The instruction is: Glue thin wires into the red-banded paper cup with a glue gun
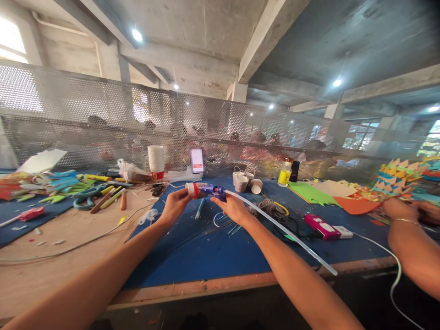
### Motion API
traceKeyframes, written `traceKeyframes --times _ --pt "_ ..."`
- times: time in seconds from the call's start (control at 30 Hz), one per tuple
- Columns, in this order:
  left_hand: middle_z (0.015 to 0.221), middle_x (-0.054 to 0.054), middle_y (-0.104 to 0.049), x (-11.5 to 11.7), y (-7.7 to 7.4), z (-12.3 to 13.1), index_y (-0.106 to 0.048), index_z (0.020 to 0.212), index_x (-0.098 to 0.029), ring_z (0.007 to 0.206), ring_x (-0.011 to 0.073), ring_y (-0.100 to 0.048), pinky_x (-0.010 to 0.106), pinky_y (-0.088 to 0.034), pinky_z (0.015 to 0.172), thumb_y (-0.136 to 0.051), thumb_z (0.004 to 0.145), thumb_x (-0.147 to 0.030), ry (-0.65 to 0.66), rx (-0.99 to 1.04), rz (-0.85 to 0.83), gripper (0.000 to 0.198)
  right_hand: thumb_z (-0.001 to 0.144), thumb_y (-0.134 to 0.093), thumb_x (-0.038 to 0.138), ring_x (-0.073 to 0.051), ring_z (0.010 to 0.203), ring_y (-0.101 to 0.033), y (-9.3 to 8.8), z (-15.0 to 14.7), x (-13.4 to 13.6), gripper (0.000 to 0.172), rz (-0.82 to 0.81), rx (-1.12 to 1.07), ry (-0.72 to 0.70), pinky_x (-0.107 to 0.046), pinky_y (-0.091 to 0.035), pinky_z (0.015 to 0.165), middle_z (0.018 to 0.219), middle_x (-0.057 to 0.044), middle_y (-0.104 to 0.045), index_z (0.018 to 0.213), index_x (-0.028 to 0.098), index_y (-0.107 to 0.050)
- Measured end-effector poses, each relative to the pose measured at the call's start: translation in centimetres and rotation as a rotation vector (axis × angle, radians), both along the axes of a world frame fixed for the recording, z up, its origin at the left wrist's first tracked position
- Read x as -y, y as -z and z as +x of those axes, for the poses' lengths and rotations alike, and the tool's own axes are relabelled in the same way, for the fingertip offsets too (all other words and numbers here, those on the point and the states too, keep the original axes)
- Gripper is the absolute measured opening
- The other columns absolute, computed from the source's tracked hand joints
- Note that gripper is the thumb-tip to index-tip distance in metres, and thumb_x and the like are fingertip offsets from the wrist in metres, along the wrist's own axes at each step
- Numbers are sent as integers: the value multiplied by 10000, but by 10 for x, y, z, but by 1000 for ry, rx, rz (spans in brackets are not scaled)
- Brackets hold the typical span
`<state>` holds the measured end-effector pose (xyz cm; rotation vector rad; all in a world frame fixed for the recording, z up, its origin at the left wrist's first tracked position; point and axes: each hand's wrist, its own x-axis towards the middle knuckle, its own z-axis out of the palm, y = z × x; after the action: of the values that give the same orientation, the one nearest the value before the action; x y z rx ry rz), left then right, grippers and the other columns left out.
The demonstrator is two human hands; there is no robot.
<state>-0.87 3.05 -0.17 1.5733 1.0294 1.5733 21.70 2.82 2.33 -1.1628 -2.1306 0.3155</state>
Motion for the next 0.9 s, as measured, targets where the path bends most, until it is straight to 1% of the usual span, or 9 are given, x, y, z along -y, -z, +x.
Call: traceKeyframes --times 0.1,0.2,0.3,0.47,0.63,0.8,0.9 --pt "931 84 -763 1 -2 1 -759 979 -135 916 270 -667 347 -459 887 -742 700 -530 -9 -1 5 484 914 -492 596 -108 455 -546 2 0 -2 449 17 9 10 -235 -448 552 718 16 -641 1094 208 -630" --pt "897 84 -763 2 -3 2 -767 941 -133 892 273 -664 343 -470 852 -748 677 -553 -37 -7 4 497 912 -495 598 -108 450 -542 4 0 -3 447 20 15 15 -238 -448 545 752 11 -648 1108 216 -621" --pt "899 82 -762 2 -2 1 -764 965 -133 889 270 -661 337 -470 840 -746 683 -554 -36 -4 -4 508 911 -495 600 -106 447 -540 4 1 -3 445 31 17 17 -242 -452 554 773 10 -647 1120 227 -615" --pt "946 82 -761 2 -2 0 -756 1009 -135 931 275 -657 342 -454 883 -741 706 -535 -20 9 -3 503 905 -496 609 -112 463 -546 2 1 -2 448 30 28 17 -244 -450 557 772 9 -643 1120 235 -619" --pt "927 84 -763 2 -3 0 -760 990 -130 910 273 -657 339 -459 861 -756 682 -544 -44 14 -17 515 907 -491 612 -110 471 -543 2 0 -1 460 36 38 22 -249 -453 573 798 5 -649 1131 233 -625" --pt "880 85 -762 4 -5 1 -763 955 -126 862 269 -663 334 -472 807 -757 649 -589 -38 27 -25 555 900 -494 620 -108 466 -537 3 1 -2 467 26 39 24 -248 -441 555 806 3 -655 1129 235 -627" --pt "859 83 -760 5 -6 1 -758 970 -123 846 266 -658 319 -472 756 -757 647 -592 -37 40 -48 570 904 -487 617 -97 435 -518 3 1 -2 461 12 36 5 -250 -439 554 798 10 -647 1120 233 -623"
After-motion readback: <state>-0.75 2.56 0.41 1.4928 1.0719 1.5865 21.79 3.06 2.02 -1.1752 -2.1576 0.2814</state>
